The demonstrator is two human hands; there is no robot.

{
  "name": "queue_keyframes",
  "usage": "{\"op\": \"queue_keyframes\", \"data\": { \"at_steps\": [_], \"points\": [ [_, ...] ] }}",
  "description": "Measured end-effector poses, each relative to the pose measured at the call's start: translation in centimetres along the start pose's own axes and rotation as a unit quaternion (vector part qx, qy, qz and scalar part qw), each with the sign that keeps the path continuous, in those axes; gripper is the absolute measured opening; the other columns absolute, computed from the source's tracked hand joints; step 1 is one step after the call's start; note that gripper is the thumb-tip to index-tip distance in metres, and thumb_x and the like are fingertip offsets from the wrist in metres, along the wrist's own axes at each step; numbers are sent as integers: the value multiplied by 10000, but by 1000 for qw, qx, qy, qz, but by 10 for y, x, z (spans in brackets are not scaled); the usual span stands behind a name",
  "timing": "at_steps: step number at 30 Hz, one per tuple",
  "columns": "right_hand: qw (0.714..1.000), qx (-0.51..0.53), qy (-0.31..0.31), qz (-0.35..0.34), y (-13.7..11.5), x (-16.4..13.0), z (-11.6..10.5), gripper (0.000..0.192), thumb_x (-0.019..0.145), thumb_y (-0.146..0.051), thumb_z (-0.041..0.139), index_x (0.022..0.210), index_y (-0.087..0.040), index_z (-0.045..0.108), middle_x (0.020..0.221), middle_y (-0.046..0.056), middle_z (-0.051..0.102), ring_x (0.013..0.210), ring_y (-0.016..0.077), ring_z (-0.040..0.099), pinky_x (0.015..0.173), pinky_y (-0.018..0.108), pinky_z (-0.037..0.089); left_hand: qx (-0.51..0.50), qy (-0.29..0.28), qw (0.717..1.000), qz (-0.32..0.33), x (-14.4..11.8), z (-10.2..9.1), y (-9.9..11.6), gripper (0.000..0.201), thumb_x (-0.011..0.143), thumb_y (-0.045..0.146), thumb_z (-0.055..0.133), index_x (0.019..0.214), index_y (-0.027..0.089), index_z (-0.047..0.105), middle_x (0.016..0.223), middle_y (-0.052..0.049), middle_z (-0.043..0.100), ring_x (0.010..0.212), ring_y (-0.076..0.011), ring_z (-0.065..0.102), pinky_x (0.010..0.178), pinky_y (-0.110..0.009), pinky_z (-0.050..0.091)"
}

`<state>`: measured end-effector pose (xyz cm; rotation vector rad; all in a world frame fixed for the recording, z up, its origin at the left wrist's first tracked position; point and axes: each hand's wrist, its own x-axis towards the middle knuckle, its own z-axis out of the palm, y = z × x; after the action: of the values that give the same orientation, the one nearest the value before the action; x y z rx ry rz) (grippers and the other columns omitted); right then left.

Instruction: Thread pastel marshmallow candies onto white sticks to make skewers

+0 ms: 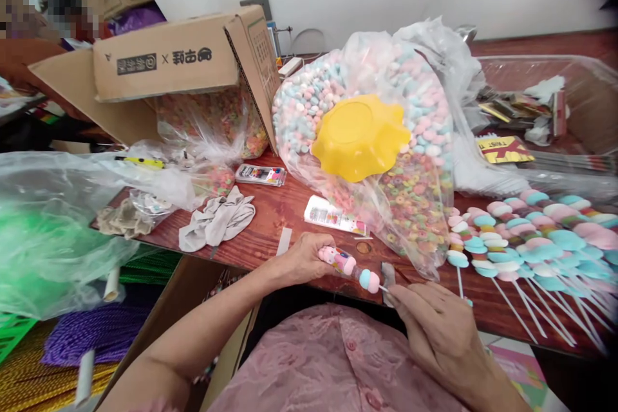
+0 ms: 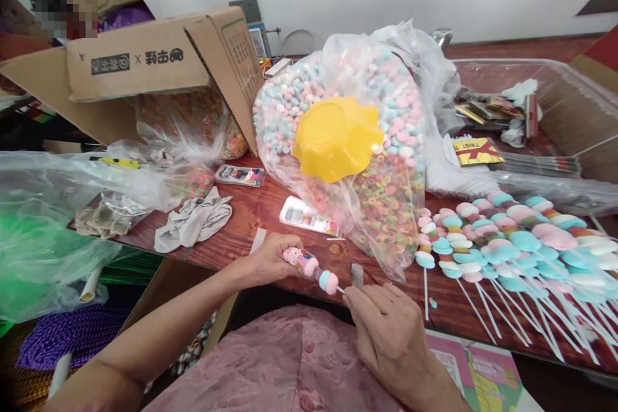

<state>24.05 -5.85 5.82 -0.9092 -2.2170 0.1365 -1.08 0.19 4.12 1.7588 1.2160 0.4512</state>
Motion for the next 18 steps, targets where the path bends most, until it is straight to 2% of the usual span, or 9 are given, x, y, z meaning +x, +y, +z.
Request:
{"op": "queue_keyframes", "data": {
  "at_steps": [5, 8, 11, 14, 18],
  "points": [
    [997, 8, -10, 80, -3, -5, -1, 126, 936, -129, 504, 925, -181, 617, 755, 26, 703, 603, 136, 637, 592, 264, 452, 116, 17, 990, 78, -2, 3, 5, 302, 788, 394, 703, 708, 154, 538, 660, 37, 511, 593, -88, 425, 555, -218, 275],
    [993, 19, -22, 113, -4, -8, 3, 122, 945, -163, 506, 917, -185, 623, 771, 25, 711, 623, 137, 653, 599, 259, 454, 211, 9, 970, 122, -5, 6, 5, 273, 834, 395, 667, 756, 161, 551, 718, 3, 558, 636, -119, 485, 569, -237, 282],
    [993, 25, -16, 115, -4, -9, 8, 120, 944, -164, 510, 901, -182, 621, 768, 23, 705, 626, 136, 649, 612, 261, 450, 292, 2, 945, 147, -7, 7, 1, 253, 864, 399, 629, 793, 166, 564, 763, -22, 586, 683, -150, 525, 571, -257, 295],
    [992, 37, -33, 119, -3, -7, 8, 147, 948, -177, 504, 856, -185, 619, 710, 5, 672, 591, 125, 620, 596, 259, 428, 332, 35, 929, 158, -9, 6, -4, 194, 875, 355, 604, 827, 169, 577, 815, -36, 601, 726, -162, 547, 598, -263, 337],
    [980, 60, -101, 159, -3, -4, 2, 253, 965, -223, 481, 742, -195, 596, 594, -23, 578, 528, 112, 556, 549, 256, 378, 351, 97, 920, 144, -8, 5, -5, 151, 840, 304, 612, 777, 173, 569, 769, -30, 587, 688, -156, 537, 592, -265, 347]
  ]
}}
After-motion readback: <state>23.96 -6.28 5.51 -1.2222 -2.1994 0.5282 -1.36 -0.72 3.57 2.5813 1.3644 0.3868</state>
